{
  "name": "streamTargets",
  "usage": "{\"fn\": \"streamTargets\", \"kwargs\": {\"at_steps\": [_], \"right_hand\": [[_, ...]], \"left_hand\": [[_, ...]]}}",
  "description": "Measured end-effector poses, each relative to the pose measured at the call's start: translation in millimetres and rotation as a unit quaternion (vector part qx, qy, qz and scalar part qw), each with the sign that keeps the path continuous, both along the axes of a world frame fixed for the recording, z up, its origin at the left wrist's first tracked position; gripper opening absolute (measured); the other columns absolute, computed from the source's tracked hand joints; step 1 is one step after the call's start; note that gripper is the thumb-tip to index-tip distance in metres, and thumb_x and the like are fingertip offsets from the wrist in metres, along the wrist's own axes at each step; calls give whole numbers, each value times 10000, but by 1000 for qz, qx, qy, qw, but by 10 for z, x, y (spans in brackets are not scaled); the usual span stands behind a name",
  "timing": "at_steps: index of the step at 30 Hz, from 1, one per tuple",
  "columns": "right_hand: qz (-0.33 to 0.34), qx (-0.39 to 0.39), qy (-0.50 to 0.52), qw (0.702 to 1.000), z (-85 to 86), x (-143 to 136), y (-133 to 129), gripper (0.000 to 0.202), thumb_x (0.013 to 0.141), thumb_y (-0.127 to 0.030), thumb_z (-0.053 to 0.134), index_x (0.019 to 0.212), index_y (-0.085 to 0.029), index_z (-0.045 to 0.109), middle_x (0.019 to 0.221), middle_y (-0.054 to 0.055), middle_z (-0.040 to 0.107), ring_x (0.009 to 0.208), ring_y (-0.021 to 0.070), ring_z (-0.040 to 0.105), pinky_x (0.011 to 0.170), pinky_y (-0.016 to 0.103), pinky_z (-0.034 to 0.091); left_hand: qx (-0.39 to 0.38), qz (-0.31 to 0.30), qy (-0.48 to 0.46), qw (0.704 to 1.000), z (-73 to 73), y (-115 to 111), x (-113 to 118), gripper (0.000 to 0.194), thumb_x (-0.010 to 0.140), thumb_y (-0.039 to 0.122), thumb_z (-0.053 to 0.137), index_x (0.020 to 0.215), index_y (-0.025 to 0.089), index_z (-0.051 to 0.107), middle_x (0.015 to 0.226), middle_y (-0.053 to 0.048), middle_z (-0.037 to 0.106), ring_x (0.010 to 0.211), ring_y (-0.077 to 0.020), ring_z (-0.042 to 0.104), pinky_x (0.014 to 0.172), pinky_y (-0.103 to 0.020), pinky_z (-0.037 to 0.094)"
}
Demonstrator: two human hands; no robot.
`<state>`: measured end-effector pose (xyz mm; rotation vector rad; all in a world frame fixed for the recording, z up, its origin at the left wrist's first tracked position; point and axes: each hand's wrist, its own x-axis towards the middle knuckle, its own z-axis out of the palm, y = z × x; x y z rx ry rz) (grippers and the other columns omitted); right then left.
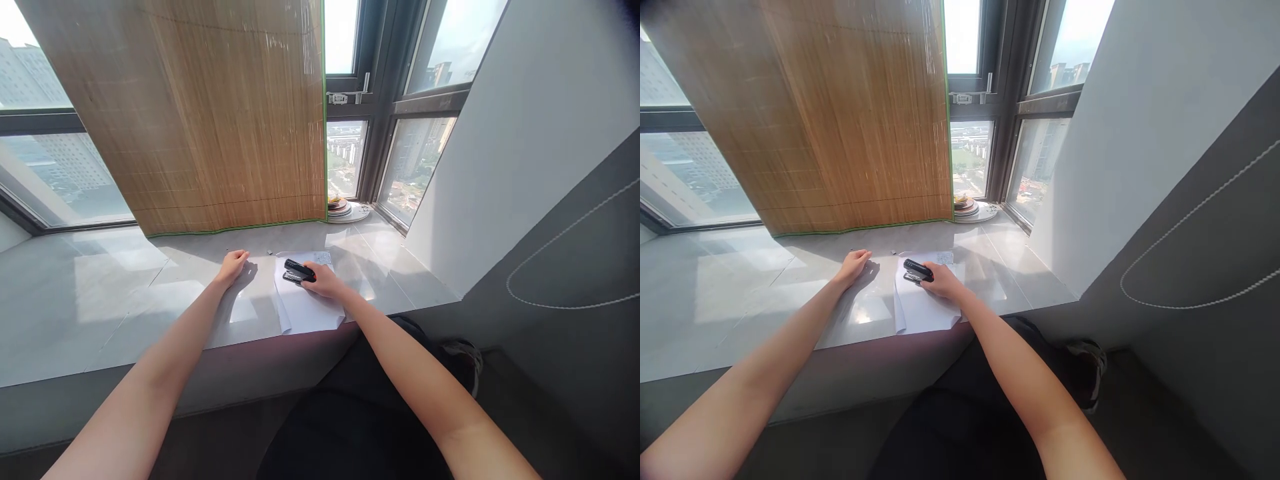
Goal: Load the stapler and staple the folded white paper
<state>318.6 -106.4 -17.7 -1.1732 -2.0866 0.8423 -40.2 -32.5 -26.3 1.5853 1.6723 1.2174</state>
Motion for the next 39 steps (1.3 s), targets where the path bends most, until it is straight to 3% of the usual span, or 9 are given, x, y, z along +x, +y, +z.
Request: {"fn": "streamTargets", "kwargs": {"at_steps": [5, 10, 12, 14, 18, 22, 32, 37, 39], "right_hand": [[-27, -3, -4, 1000, -14, 487, 8, 422, 880, -325, 736, 1295, -250, 709, 1030, 12, 760, 957, 229, 682, 848, 316, 479], [-46, 14, 0, 999, -32, 418, 9, 399, 878, -289, 752, 1273, -252, 711, 1067, 27, 764, 1002, 242, 679, 881, 335, 498], [-67, 64, -6, 996, -24, 356, 22, 398, 847, -283, 807, 1233, -240, 724, 1142, 57, 761, 1103, 267, 662, 938, 354, 499], [-83, 91, -14, 992, -11, 332, 31, 336, 841, -281, 835, 1159, -230, 741, 1150, 68, 761, 1114, 271, 660, 959, 364, 497], [-102, 82, -16, 991, 12, 421, 22, 208, 875, -229, 810, 1077, -227, 759, 1054, 44, 787, 1005, 245, 699, 941, 360, 500], [-107, 99, 9, 989, 10, 582, -30, 320, 819, -160, 839, 1124, -237, 779, 1060, 33, 798, 1016, 250, 717, 954, 355, 513], [-87, 79, -8, 993, -21, 581, -92, 369, 761, -97, 846, 1097, -247, 817, 1108, 46, 813, 1090, 278, 725, 1019, 395, 523], [-109, 110, 45, 987, 51, 655, -125, 472, 813, -294, 873, 1277, -247, 797, 1160, 75, 797, 1071, 262, 704, 1018, 393, 529], [-161, 131, 75, 975, 91, 696, -155, 351, 902, -418, 789, 1199, -233, 820, 1023, 66, 785, 935, 240, 687, 952, 376, 534]], "left_hand": [[-2, 8, 48, 999, 64, -50, 43, 427, 880, 437, 644, 619, 248, 362, 584, 30, 331, 563, -149, 311, 544, -289, 193], [45, 19, 91, 995, 149, -224, 509, 211, 954, 299, 585, 771, 224, 661, 686, -43, 589, 661, -208, 530, 605, -301, 373], [76, -87, 99, 988, 123, -317, 831, 165, 928, 225, 613, 1047, 225, 728, 926, -80, 735, 847, -240, 657, 728, -318, 486], [96, -190, 124, 969, 54, -411, 1133, 348, 949, 190, 579, 1272, 236, 699, 1175, -105, 769, 1039, -264, 697, 887, -359, 539], [123, -218, 185, 950, -133, -550, 1447, 331, 985, 209, 541, 1269, 198, 711, 1275, -166, 742, 1228, -342, 660, 1110, -494, 507], [134, -244, 262, 924, -211, -570, 1432, 312, 996, 227, 555, 1220, 217, 772, 1364, -162, 742, 1297, -350, 653, 1182, -521, 484], [130, -231, 251, 931, -187, -517, 1396, 457, 887, 136, 519, 1179, 235, 856, 1384, -127, 765, 1284, -328, 687, 1182, -483, 517], [124, -228, 233, 937, -168, -522, 1389, 444, 864, 162, 539, 1149, 244, 869, 1331, -111, 786, 1245, -312, 707, 1173, -462, 531], [118, -229, 217, 942, -149, -520, 1381, 440, 851, 163, 545, 1136, 234, 873, 1316, -115, 792, 1241, -311, 713, 1171, -459, 534]]}}
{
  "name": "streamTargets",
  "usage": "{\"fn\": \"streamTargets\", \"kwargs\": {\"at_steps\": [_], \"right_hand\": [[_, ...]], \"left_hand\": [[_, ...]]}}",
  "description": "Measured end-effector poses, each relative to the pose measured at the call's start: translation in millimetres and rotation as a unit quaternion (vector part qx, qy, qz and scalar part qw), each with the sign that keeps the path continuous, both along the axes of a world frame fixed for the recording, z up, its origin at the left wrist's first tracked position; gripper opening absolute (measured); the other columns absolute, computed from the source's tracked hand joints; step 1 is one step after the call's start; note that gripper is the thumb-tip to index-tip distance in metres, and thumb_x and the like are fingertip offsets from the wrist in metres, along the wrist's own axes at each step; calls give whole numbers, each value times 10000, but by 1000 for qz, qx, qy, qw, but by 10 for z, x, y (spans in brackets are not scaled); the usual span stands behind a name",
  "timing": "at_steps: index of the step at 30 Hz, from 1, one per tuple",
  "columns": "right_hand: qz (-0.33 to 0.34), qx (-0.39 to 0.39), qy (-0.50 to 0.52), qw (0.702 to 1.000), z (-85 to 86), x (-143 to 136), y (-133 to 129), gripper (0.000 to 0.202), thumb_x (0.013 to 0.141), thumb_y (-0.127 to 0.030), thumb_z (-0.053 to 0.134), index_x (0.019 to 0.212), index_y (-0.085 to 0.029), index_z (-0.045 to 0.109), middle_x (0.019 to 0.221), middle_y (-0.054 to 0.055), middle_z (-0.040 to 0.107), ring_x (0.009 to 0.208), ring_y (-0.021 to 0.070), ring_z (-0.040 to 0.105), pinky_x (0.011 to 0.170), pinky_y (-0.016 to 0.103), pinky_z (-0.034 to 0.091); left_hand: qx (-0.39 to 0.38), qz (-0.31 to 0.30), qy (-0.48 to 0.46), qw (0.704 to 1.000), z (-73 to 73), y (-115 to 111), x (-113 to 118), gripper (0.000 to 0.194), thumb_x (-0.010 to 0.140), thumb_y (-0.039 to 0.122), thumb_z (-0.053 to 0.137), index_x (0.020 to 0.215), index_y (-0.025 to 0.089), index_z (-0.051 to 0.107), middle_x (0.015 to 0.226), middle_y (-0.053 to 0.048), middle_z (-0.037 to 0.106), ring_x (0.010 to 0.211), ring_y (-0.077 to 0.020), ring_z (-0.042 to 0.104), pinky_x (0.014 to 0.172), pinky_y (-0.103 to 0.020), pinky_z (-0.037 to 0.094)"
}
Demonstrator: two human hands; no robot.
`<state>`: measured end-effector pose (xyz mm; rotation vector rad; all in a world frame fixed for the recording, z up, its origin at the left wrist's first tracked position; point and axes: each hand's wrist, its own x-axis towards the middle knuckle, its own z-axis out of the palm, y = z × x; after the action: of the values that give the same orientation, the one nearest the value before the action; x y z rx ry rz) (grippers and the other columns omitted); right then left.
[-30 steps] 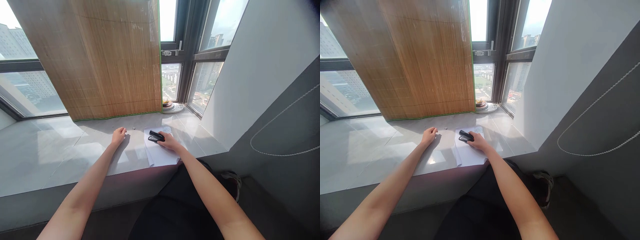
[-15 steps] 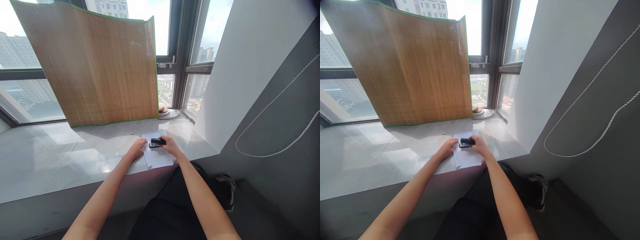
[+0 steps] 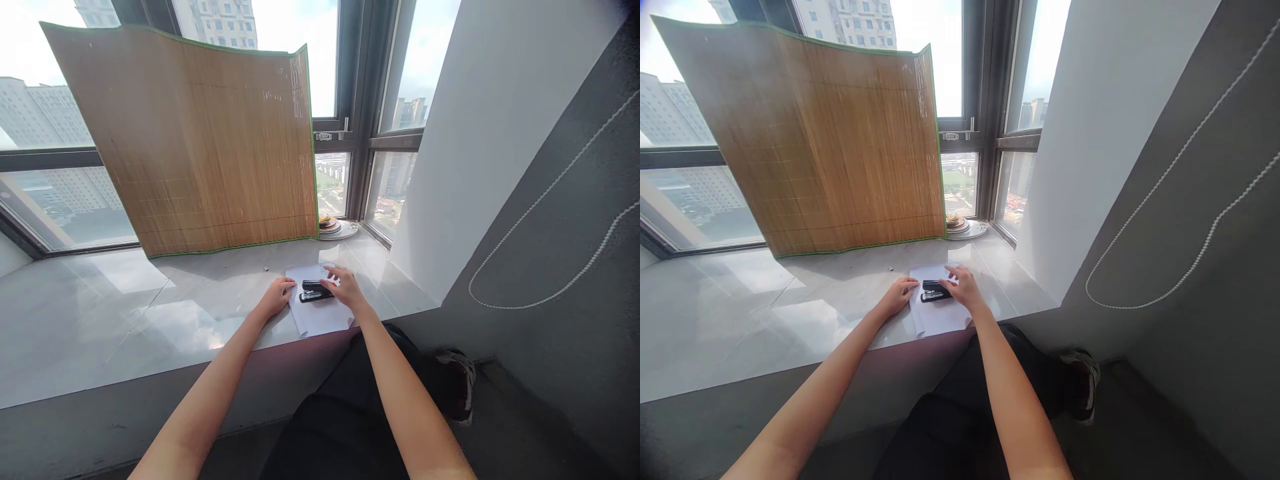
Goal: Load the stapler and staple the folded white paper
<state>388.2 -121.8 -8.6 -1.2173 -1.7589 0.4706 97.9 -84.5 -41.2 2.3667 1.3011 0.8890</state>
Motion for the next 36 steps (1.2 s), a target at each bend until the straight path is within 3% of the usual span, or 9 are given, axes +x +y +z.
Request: {"fn": "streamTargets", "kwargs": {"at_steps": [2, 4, 7, 9, 17, 24, 26, 29, 36], "right_hand": [[-52, -7, 25, 998, 24, 31, -25, 290, 974, -457, 651, 936, -223, 819, 812, 43, 723, 788, 220, 650, 851, 353, 521], [-83, -46, 55, 994, 27, 46, -35, 288, 945, -422, 617, 760, -232, 729, 686, 19, 651, 718, 212, 628, 760, 331, 490], [-106, -140, 108, 979, 14, 48, -19, 67, 796, -303, 671, 798, -252, 627, 632, -34, 599, 660, 192, 591, 665, 296, 437], [-110, -194, 125, 967, 8, 46, -4, 131, 740, -260, 674, 820, -259, 570, 610, -61, 564, 615, 169, 538, 620, 273, 397], [-67, -294, 226, 926, 12, 62, -48, 237, 775, -262, 688, 778, -260, 451, 609, -86, 413, 497, 94, 344, 470, 231, 204], [-53, -388, 255, 884, 61, 118, -32, 171, 838, -300, 738, 860, -224, 587, 571, -23, 586, 400, 56, 240, 413, 224, 142], [-45, -407, 256, 876, 81, 139, -30, 172, 854, -310, 750, 896, -204, 623, 633, 48, 689, 390, 58, 300, 400, 217, 167], [-38, -431, 264, 862, 134, 159, -47, 167, 869, -279, 760, 951, -182, 652, 756, 140, 788, 443, 102, 518, 397, 191, 227], [-19, -466, 279, 839, 270, 177, -131, 196, 995, -265, 684, 1142, -135, 691, 844, 167, 825, 583, 167, 729, 435, 178, 489]], "left_hand": [[-14, -1, -18, 1000, 18, 3, -12, 436, 841, 163, 550, 1123, 227, 876, 1310, -115, 795, 1240, -309, 720, 1168, -455, 539], [-29, 2, -37, 999, 33, 7, -27, 423, 840, 168, 552, 1104, 229, 878, 1309, -110, 799, 1233, -304, 731, 1160, -450, 547], [-46, 7, -64, 997, 43, 15, -42, 392, 844, 186, 557, 1063, 236, 879, 1302, -96, 809, 1230, -295, 740, 1162, -441, 550], [-48, 10, -76, 996, 40, 25, -43, 374, 833, 192, 564, 1033, 236, 878, 1289, -91, 815, 1228, -293, 742, 1172, -442, 544], [-81, 27, -149, 985, -32, 110, -60, 403, 752, 149, 519, 967, 216, 853, 1231, -95, 828, 1221, -297, 743, 1178, -467, 534], [-94, 23, -175, 980, -33, 116, -66, 379, 744, 163, 535, 962, 204, 843, 1237, -121, 819, 1222, -307, 732, 1167, -490, 524], [-97, 27, -178, 979, -23, 109, -59, 364, 741, 166, 545, 952, 203, 840, 1234, -126, 817, 1221, -307, 730, 1159, -487, 528], [-99, 29, -178, 979, -10, 106, -60, 347, 740, 167, 557, 941, 203, 838, 1234, -126, 816, 1222, -308, 727, 1156, -485, 530], [-96, 21, -165, 981, -17, 110, -85, 379, 752, 175, 540, 966, 204, 852, 1252, -118, 810, 1217, -301, 718, 1165, -482, 517]]}}
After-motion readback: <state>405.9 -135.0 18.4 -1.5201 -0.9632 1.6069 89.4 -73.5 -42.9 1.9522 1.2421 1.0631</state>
